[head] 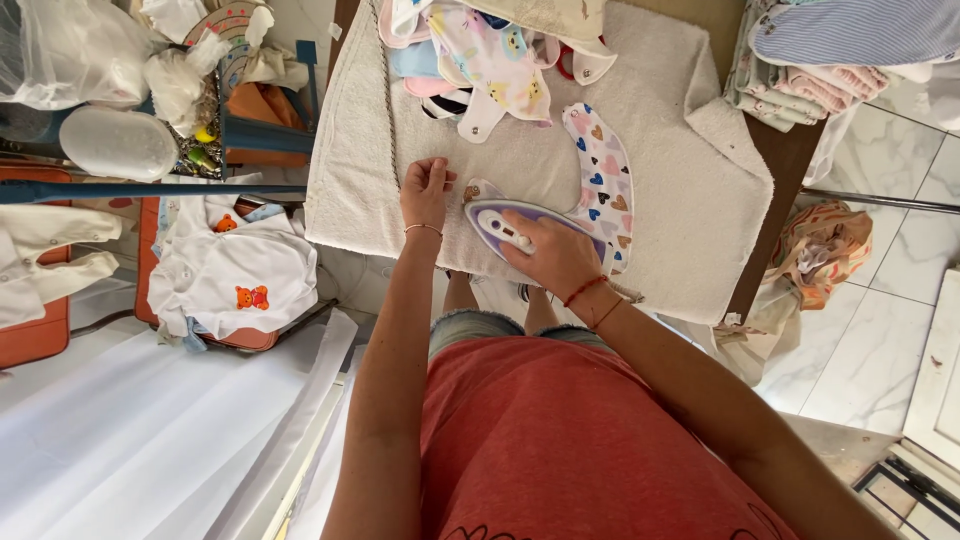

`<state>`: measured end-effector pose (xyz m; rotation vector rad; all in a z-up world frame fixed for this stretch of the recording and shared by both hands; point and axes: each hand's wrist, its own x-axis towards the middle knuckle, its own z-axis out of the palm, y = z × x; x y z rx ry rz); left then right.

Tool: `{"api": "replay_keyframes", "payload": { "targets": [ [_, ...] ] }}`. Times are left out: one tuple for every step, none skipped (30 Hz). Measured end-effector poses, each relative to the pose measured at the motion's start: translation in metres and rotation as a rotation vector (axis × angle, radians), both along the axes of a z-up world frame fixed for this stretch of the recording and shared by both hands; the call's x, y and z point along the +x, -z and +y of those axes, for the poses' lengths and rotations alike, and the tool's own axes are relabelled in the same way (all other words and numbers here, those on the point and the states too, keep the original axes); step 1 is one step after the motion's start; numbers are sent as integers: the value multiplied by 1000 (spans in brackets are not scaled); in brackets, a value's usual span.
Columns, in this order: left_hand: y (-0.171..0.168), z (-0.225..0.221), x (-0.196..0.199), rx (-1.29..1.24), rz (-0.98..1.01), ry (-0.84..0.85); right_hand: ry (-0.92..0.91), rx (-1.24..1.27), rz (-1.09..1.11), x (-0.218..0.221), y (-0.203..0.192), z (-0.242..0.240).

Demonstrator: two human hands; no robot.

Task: Ironing baby bibs on an ironing board

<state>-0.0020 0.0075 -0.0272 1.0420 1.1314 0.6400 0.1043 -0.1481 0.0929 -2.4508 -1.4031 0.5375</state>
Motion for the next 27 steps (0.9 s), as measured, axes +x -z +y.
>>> {"api": "replay_keyframes", "payload": {
  "targets": [
    [2, 0, 1, -4, 12, -17, -88, -26, 60, 3, -6, -1],
    [4, 0, 2, -9, 23, -34, -176, -52, 119, 5, -12, -2],
    [-1, 0, 3, -7, 22, -34, -175, -50, 118, 9, -12, -12],
    [-5, 0, 4, -14, 44, -41, -236, -57, 114, 13, -13, -21],
    [-9, -2, 6, -26, 66, -47, -294, -69, 110, 17, -14, -32],
    [-10, -4, 9, -28, 64, -45, -291, -71, 108, 23, -21, -40],
    [-10, -6, 11, 51, 304, 104, -192, -87, 158, 28, -28, -48],
    [-11, -7, 15, 132, 543, 254, -92, -102, 209, 33, -34, -56],
    [-21, -9, 26, 133, 540, 261, -85, -102, 207, 38, -29, -66],
    [-32, -12, 38, 225, 602, 366, 7, -96, 207, 43, -24, -77],
    [-42, -16, 51, 318, 661, 477, 103, -92, 205, 48, -20, -89],
    [-33, -21, 64, 318, 656, 489, 114, -94, 203, 49, -22, -96],
    [-24, -27, 77, 461, 507, 543, 192, -86, 169, 51, -24, -103],
    [-15, -33, 90, 600, 352, 593, 270, -78, 134, 53, -26, -110],
    [-21, -35, 106, 600, 351, 597, 274, -79, 134, 53, -25, -114],
    [-26, -37, 121, 720, 403, 612, 358, -66, 175, 53, -24, -118],
    [-32, -40, 136, 840, 453, 627, 443, -54, 214, 52, -23, -122],
    [-39, -40, 148, 840, 451, 633, 448, -55, 214, 51, -23, -120],
    [-46, -41, 160, 900, 632, 707, 491, -33, 210, 51, -24, -117],
    [-53, -42, 173, 958, 814, 780, 534, -12, 205, 51, -24, -115],
    [-43, -39, 180, 962, 811, 781, 538, -9, 202, 51, -21, -113],
    [-32, -37, 186, 1038, 868, 736, 537, 6, 218, 51, -18, -112],
    [-21, -36, 192, 1110, 925, 689, 535, 19, 235, 50, -15, -111],
    [-10, -34, 196, 1112, 922, 690, 538, 19, 233, 52, -16, -107],
    [0, -32, 197, 1117, 917, 736, 430, -26, 138, 53, -17, -105],
    [11, -31, 198, 1122, 912, 782, 321, -71, 45, 53, -19, -102],
    [10, -28, 199, 1120, 915, 785, 321, -74, 49, 53, -17, -100]
  ]
}}
